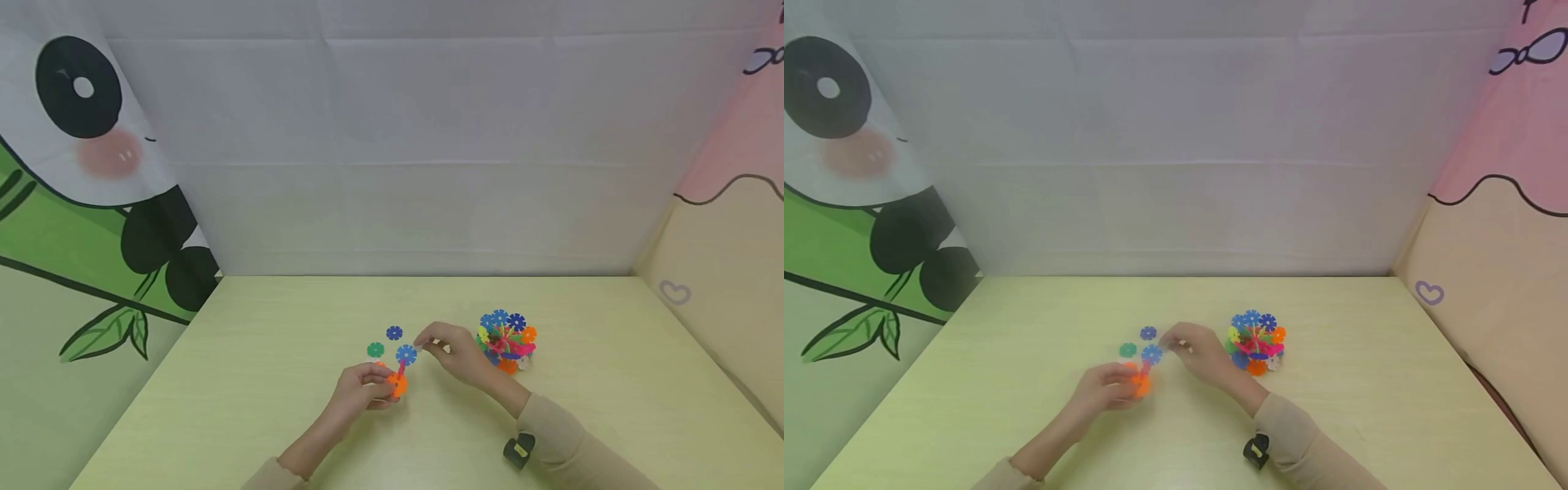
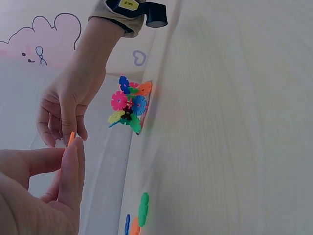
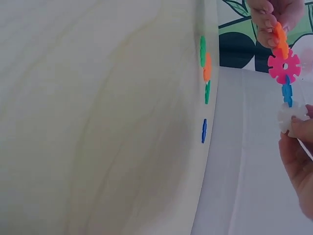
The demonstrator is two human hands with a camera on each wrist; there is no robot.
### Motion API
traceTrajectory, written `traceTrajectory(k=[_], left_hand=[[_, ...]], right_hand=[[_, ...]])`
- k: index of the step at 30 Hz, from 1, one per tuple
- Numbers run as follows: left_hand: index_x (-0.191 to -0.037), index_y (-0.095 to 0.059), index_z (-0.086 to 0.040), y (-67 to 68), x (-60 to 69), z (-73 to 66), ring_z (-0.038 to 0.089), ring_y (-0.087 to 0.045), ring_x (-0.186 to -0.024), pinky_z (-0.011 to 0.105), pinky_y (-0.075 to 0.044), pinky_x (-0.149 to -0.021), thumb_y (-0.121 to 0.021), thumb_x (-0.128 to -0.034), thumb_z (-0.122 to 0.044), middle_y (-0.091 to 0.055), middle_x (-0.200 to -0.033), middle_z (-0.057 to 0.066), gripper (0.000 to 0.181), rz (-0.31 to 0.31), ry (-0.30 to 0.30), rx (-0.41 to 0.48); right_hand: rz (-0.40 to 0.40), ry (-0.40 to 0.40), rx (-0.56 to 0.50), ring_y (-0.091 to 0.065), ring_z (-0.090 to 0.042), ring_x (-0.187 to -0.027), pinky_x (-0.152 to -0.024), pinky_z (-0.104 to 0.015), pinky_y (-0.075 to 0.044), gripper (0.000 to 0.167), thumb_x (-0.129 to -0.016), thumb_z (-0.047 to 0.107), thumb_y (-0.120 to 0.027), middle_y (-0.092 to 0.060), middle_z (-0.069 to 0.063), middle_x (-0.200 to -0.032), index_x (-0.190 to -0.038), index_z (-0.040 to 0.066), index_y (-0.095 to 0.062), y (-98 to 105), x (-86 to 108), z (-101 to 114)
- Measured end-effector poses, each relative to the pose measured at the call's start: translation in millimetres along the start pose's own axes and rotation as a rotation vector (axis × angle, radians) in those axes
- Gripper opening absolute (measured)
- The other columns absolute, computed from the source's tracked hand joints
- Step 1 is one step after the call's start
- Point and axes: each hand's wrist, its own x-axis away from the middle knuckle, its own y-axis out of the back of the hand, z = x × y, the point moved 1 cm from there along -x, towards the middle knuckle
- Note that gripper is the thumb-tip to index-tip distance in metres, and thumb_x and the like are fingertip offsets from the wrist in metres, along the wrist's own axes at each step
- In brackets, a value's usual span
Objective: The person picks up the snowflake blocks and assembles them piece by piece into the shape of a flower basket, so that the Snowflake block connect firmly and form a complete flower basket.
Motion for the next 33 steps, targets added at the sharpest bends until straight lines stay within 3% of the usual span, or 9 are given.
traceTrajectory(k=[5, 12, 16, 20, 25, 33], left_hand=[[-0.103, -0.061, 0.008, -0.8, -2.6, -1.5, 0.021, -0.067, -0.072, 0.031, -0.055, -0.065, -0.064, -0.0825, -0.007, -0.067, -0.086, 0.010, 0.026, 0.004, -0.007, -0.019], [-0.109, -0.063, 0.004, -0.2, -9.1, -5.7, 0.017, -0.064, -0.078, 0.033, -0.054, -0.070, -0.064, -0.0847, -0.021, -0.067, -0.095, 0.013, 0.035, -0.060, -0.057, -0.060], [-0.118, -0.058, 0.001, -1.3, -14.9, -8.9, 0.018, -0.064, -0.083, 0.030, -0.054, -0.071, -0.062, -0.0866, -0.020, -0.066, -0.101, 0.015, 0.038, -0.085, -0.067, -0.075], [-0.122, -0.056, 0.000, -4.5, -20.2, -12.4, 0.017, -0.064, -0.080, 0.031, -0.054, -0.072, -0.060, -0.0871, -0.016, -0.066, -0.098, 0.013, 0.038, -0.064, -0.080, -0.093], [-0.117, -0.060, -0.001, -8.2, -25.7, -14.2, 0.016, -0.064, -0.078, 0.032, -0.054, -0.073, -0.064, -0.0848, -0.016, -0.067, -0.095, 0.011, 0.036, -0.042, -0.106, -0.072], [-0.111, -0.061, 0.006, -12.2, -26.8, -18.0, 0.017, -0.065, -0.079, 0.031, -0.054, -0.071, -0.064, -0.0840, -0.010, -0.066, -0.097, 0.014, 0.031, -0.057, -0.117, 0.011]], right_hand=[[-0.009, -0.020, -0.001, -0.064, -0.018, -0.077, -0.063, -0.024, -0.053, 0.016, -0.080, -0.008, -0.061, -0.067, -0.005, -0.087, -0.088, 0.005, -0.066, 4, -0.5, 7], [-0.059, -0.018, -0.035, -0.063, -0.028, -0.075, -0.061, -0.030, -0.054, 0.016, -0.078, -0.015, -0.059, -0.066, -0.015, -0.084, -0.087, -0.003, -0.064, 13, -3.8, 36], [-0.071, -0.018, -0.033, -0.063, -0.024, -0.075, -0.062, -0.028, -0.054, 0.017, -0.079, -0.012, -0.060, -0.067, -0.011, -0.085, -0.088, 0.001, -0.066, 9, -1.2, 26], [-0.090, -0.011, -0.040, -0.063, -0.020, -0.076, -0.063, -0.025, -0.053, 0.016, -0.081, -0.008, -0.060, -0.067, -0.008, -0.087, -0.090, 0.004, -0.066, 5, 2.2, 12], [-0.094, 0.017, -0.077, -0.064, -0.024, -0.075, -0.063, -0.027, -0.054, 0.015, -0.081, -0.009, -0.060, -0.067, -0.009, -0.086, -0.089, 0.002, -0.066, 7, 1.9, 12], [-0.116, 0.116, -0.066, -0.063, -0.028, -0.070, -0.059, -0.035, -0.055, 0.017, -0.074, -0.019, -0.061, -0.066, -0.017, -0.079, -0.082, -0.005, -0.065, 14, -2.7, 42]])
